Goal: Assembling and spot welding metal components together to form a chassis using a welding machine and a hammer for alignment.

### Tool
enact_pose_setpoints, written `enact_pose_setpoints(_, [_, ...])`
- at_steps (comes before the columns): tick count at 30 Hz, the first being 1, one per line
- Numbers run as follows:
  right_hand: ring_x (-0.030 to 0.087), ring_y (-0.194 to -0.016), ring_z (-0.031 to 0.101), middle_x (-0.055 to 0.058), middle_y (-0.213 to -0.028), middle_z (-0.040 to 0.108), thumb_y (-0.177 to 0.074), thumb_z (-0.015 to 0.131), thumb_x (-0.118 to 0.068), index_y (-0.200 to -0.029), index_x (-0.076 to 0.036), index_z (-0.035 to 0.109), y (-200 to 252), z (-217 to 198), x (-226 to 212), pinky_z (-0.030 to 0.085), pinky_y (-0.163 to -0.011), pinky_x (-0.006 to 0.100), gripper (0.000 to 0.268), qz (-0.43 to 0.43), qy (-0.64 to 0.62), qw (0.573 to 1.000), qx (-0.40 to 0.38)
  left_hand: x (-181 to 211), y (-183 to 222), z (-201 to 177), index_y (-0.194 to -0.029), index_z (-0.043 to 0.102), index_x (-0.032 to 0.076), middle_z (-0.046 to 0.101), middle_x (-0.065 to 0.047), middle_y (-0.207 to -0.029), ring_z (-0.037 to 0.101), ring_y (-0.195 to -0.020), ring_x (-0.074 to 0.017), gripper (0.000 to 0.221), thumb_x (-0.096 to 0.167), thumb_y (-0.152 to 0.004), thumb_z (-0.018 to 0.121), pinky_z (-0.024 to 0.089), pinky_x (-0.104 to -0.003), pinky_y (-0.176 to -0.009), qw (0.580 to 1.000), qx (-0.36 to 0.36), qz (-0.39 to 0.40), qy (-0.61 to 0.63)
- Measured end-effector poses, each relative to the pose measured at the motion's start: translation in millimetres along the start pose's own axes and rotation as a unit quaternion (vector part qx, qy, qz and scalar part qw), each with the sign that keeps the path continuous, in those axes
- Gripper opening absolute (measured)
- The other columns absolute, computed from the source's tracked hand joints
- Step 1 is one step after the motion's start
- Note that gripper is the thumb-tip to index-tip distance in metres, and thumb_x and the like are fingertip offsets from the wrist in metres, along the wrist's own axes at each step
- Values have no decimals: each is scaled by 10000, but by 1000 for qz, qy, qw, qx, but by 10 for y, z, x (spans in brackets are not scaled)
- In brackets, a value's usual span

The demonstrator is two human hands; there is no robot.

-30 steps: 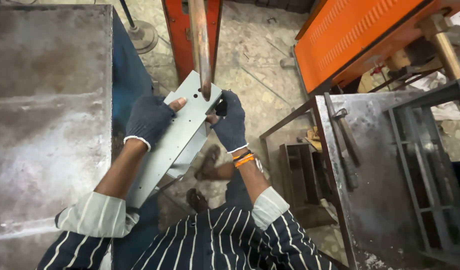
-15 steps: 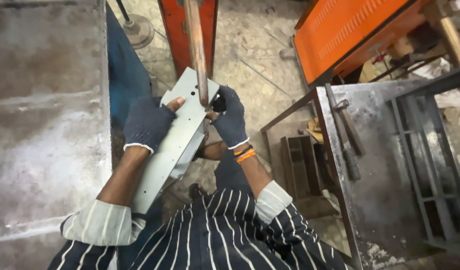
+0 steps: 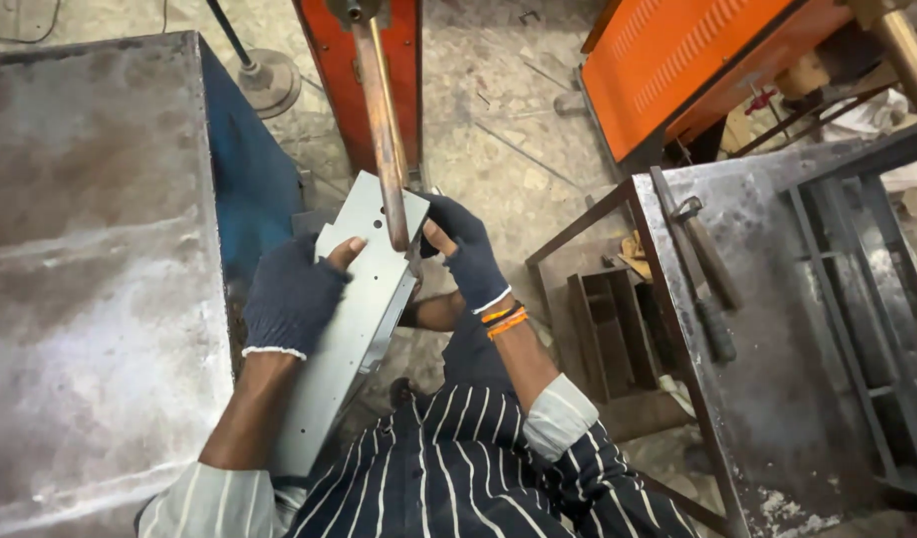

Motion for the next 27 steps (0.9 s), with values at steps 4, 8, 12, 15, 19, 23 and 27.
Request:
enact_pose_setpoints(4, [53,-762,579,-31,-916,670,-1040,644,-233,-1314,-22,675,-36,51,-91,470,-668,233,347,4,37,999,21,-49,-63,50,-1031,768,21,721,-233,-742,732,-742,-399,598,590,-873,671,547,-503,-720,1000,-5,-1,-24])
enact_pose_setpoints(8, [34,-717,529,-48,-865,645,-1024,660,-262,-1286,-37,699,-45,-1,-56,424,-612,215,347,9,47,999,22,13,-42,16,-1052,768,31,726,-227,-739,736,-732,-394,589,584,-885,652,549,-497,-718,1000,-11,6,-27])
enact_pose_setpoints(12, [39,-668,506,-43,-824,633,-1028,669,-282,-1256,-27,712,-112,-68,41,408,-574,220,344,10,39,999,19,19,-73,19,-1072,771,33,728,-231,-762,727,-754,-400,596,588,-891,651,541,-502,-727,999,-16,7,-41])
enact_pose_setpoints(15, [36,-656,499,-45,-818,633,-1012,684,-284,-1237,-21,718,-110,-56,-23,400,-552,219,348,14,39,999,19,110,-55,-9,-1116,761,48,733,-241,-769,732,-767,-400,606,600,-896,641,541,-502,-750,997,-24,-13,-71])
enact_pose_setpoints(19, [33,-637,492,-51,-788,622,-1005,693,-282,-1219,-19,731,-130,-56,-97,393,-542,217,341,10,46,999,20,46,-101,18,-1135,755,53,740,-244,-809,737,-787,-400,618,604,-879,649,544,-499,-762,997,-18,-12,-71])
enact_pose_setpoints(23, [34,-622,488,-47,-777,629,-988,717,-252,-1203,-11,739,-147,-90,-80,384,-534,220,324,13,35,999,15,-11,-140,49,-1119,760,33,734,-261,-876,727,-835,-420,615,593,-884,665,543,-503,-765,998,-8,23,-57])
enact_pose_setpoints(27, [39,-636,524,-34,-804,660,-984,716,-232,-1197,-3,744,-156,-83,-127,412,-543,225,314,12,39,999,5,12,-146,41,-1135,756,44,739,-262,-871,734,-840,-417,600,580,-879,667,547,-497,-767,999,-18,13,-43])
Point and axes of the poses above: each hand's wrist, its own y-axis away from the middle knuckle, its own z-axis out of the palm, x = y × z, the point moved 4 cm from there along -y, towards the middle knuckle
